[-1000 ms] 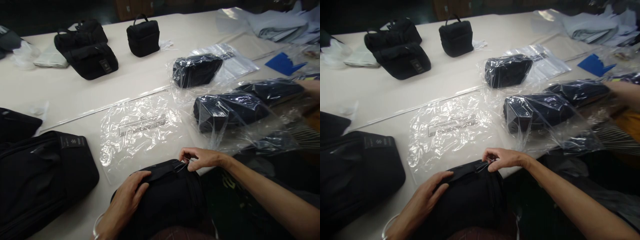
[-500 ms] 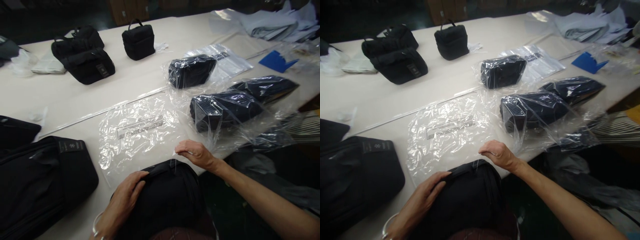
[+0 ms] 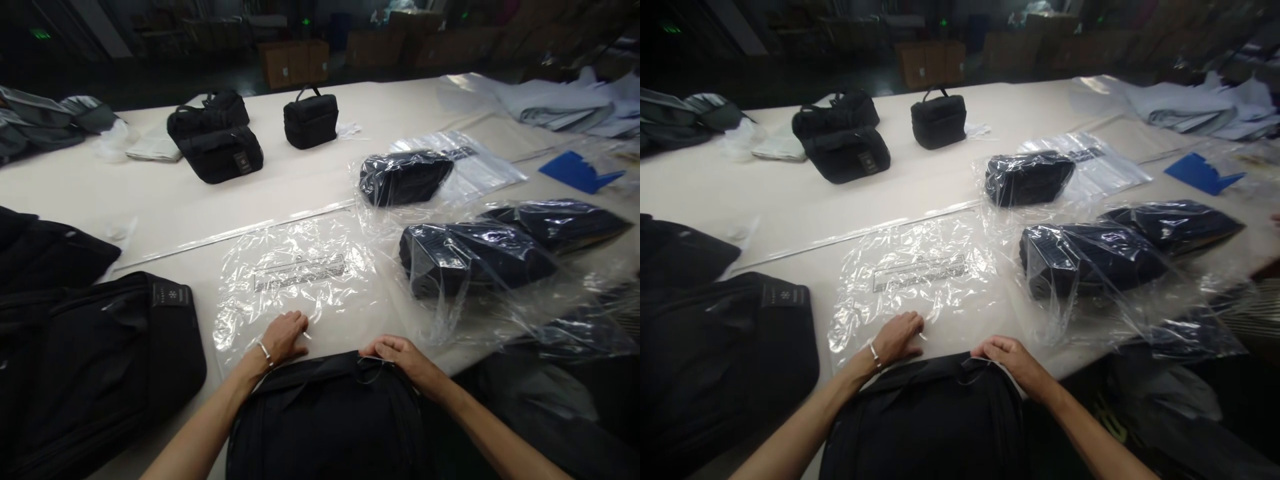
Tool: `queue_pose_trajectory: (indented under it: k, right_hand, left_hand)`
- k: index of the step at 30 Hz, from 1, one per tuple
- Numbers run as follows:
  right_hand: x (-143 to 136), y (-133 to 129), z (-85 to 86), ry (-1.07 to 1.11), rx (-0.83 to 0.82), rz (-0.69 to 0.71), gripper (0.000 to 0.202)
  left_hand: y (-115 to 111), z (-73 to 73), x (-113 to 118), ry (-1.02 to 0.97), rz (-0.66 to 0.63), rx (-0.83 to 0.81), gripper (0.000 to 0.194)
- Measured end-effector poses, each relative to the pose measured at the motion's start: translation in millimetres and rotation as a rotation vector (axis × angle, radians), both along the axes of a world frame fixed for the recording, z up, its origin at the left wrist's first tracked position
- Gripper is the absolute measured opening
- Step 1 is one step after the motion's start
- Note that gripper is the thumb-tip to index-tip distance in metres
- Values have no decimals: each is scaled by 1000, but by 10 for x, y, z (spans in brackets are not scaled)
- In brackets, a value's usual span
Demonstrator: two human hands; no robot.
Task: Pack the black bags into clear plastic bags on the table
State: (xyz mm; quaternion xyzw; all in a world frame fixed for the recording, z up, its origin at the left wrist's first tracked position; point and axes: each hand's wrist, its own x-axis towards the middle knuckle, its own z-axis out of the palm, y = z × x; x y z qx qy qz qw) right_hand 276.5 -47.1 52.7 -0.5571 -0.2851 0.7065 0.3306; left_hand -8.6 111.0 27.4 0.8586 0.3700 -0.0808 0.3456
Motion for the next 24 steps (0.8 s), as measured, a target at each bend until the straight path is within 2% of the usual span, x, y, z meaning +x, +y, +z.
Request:
queue_pose_trajectory:
  k: [2,4,7,11,14,17,19,22,24]
  right_hand:
    - [4,51,-15,16,-10,-9,38]
    - [21,100,10,30,-7,-16,38]
    - [57,143,100,30,30,46,40]
    - [111,94,242,49,120,190,57]
    - [133,16,291,34,145,247,63]
    - [105,-15,261,-13,133,229,54]
    - [68,7,215,-13,107,203,50]
    - [22,66,142,-17,101,200,49]
    - [3,95,99,-24,110,177,47]
  left_hand:
    - [36,-86,42,17,-27,31,17]
    - [76,-92,12,36,-24,48,5]
    - [114,-32,-73,46,-22,66,12]
    - [89,-8,-81,16,-124,90,38]
    - [139,-84,-15,20,-116,107,23]
    - [372,-163,21,49,15,136,14]
    - [626,-161,2,92,189,186,17]
    - [1019,-36,-72,152,470,260,31]
    - [1183,101,-110,149,556,268,34]
